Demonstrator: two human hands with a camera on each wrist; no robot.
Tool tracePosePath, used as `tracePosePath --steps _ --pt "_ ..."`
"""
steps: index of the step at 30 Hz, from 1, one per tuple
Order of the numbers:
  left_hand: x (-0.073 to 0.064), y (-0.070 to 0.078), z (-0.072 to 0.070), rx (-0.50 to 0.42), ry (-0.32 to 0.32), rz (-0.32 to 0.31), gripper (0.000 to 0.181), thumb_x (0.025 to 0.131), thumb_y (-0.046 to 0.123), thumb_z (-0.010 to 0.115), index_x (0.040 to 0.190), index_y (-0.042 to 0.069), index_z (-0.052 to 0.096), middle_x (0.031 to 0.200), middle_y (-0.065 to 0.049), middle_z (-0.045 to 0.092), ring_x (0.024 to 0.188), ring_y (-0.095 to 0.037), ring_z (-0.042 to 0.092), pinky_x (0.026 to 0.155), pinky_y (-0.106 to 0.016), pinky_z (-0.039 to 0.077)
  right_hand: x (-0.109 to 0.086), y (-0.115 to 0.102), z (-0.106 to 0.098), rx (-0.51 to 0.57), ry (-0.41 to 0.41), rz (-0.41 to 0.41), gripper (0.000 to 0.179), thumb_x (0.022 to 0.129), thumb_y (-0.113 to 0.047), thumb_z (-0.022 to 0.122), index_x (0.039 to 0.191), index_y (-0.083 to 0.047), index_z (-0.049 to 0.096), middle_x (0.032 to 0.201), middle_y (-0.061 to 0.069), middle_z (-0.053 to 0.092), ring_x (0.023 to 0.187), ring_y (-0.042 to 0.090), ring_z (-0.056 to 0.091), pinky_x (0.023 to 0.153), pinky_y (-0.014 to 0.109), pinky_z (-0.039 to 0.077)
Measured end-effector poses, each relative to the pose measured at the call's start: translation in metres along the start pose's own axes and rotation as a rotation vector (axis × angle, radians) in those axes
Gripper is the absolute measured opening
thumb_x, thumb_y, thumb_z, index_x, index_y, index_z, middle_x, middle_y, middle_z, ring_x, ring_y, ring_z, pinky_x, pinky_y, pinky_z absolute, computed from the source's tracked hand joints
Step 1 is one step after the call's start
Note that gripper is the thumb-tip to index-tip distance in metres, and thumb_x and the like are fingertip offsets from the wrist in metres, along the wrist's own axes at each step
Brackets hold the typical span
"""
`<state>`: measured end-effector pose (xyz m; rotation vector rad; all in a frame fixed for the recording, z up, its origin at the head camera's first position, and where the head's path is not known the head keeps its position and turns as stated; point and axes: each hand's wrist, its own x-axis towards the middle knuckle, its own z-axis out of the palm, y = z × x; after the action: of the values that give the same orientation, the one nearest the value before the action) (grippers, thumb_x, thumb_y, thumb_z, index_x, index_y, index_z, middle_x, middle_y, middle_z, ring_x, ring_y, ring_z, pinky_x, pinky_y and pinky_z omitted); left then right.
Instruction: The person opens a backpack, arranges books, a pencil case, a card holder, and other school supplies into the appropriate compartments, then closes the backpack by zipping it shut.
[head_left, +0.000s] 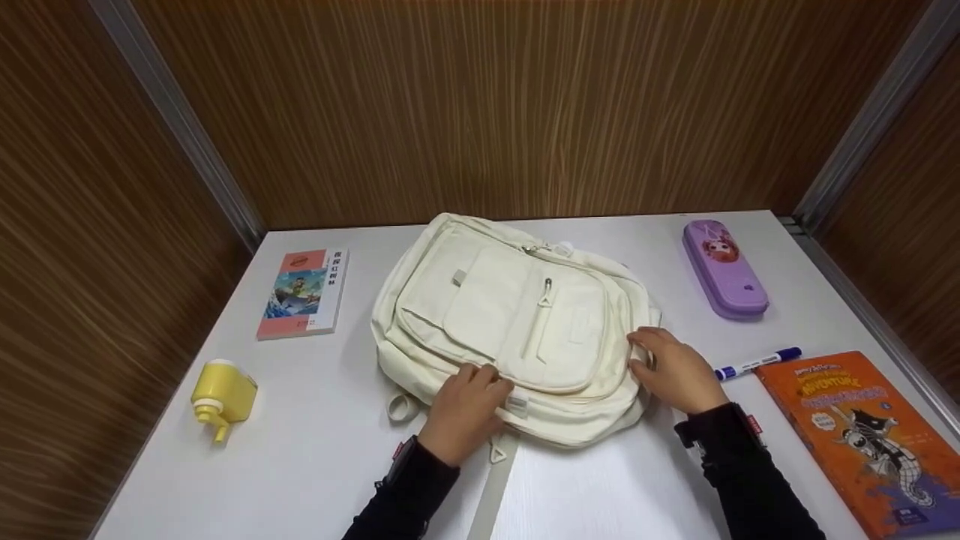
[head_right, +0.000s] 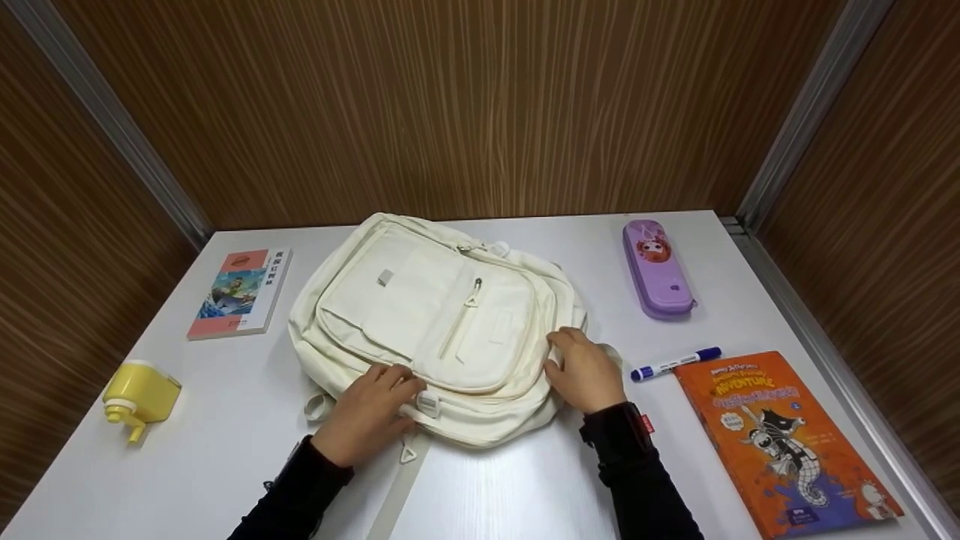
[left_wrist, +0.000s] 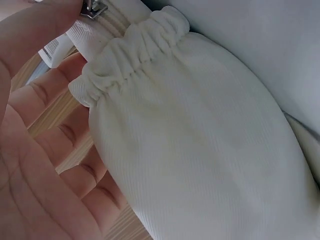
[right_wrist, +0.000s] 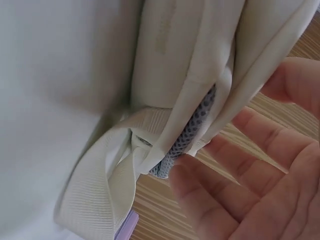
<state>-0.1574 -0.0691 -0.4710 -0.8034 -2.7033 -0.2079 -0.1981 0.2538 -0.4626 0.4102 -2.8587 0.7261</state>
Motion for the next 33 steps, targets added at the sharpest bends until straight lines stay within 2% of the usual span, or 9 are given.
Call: tracePosePath --steps 5,16,20,24,29,33 --pt "-0.001 -0.006 0.000 -0.019 -0.013 -0.010 0.040 0.071 0.019 0.081 0.109 0.022 0.068 0.104 0.002 0.063 0.096 -0.019 0.056 0.076 -0.031 0.049 -0.005 -0.004 0.002 -0.054 0.013 -0.032 0.041 0.085 -0.014 0.070 0.123 0.001 0.062 0.125 0.024 0.062 0.110 0.044 0.062 0.093 0.057 0.049" --pt "-0.002 -0.022 0.004 -0.026 0.070 -0.002 0.038 0.070 0.015 0.081 0.106 0.023 0.068 0.102 0.003 0.065 0.096 -0.018 0.058 0.072 -0.031 0.049 -0.022 -0.016 0.008 -0.167 0.096 -0.072 0.037 0.080 -0.020 0.075 0.113 -0.003 0.068 0.108 0.014 0.068 0.099 0.036 0.064 0.080 0.051 0.054" --pt "-0.001 -0.028 0.005 -0.036 0.085 0.005 0.039 0.069 0.010 0.081 0.103 0.023 0.068 0.101 0.003 0.066 0.095 -0.019 0.060 0.073 -0.033 0.051 -0.030 -0.024 0.010 -0.193 0.107 -0.076 0.037 0.080 -0.024 0.076 0.111 -0.005 0.069 0.102 0.011 0.067 0.094 0.032 0.064 0.071 0.048 0.055" --pt "0.001 -0.035 0.006 -0.009 0.121 0.017 0.037 0.069 0.001 0.076 0.099 0.021 0.068 0.099 0.002 0.066 0.091 -0.020 0.063 0.072 -0.036 0.052 -0.039 -0.032 0.013 -0.218 0.125 -0.082 0.036 0.079 -0.026 0.077 0.108 -0.007 0.070 0.097 0.008 0.066 0.089 0.030 0.062 0.066 0.045 0.053" --pt "0.002 -0.040 0.006 0.020 0.170 0.019 0.035 0.071 -0.007 0.067 0.095 0.019 0.068 0.097 0.002 0.068 0.092 -0.021 0.066 0.079 -0.039 0.054 -0.046 -0.039 0.014 -0.231 0.130 -0.085 0.035 0.078 -0.029 0.078 0.106 -0.009 0.071 0.094 0.005 0.066 0.089 0.029 0.060 0.065 0.043 0.051" --pt "0.000 -0.039 0.004 0.017 0.150 0.006 0.035 0.073 -0.009 0.070 0.097 0.017 0.067 0.102 0.000 0.068 0.102 -0.021 0.066 0.089 -0.047 0.053 -0.045 -0.040 0.012 -0.226 0.112 -0.080 0.034 0.078 -0.030 0.078 0.105 -0.010 0.071 0.094 0.004 0.065 0.089 0.029 0.059 0.067 0.043 0.050"
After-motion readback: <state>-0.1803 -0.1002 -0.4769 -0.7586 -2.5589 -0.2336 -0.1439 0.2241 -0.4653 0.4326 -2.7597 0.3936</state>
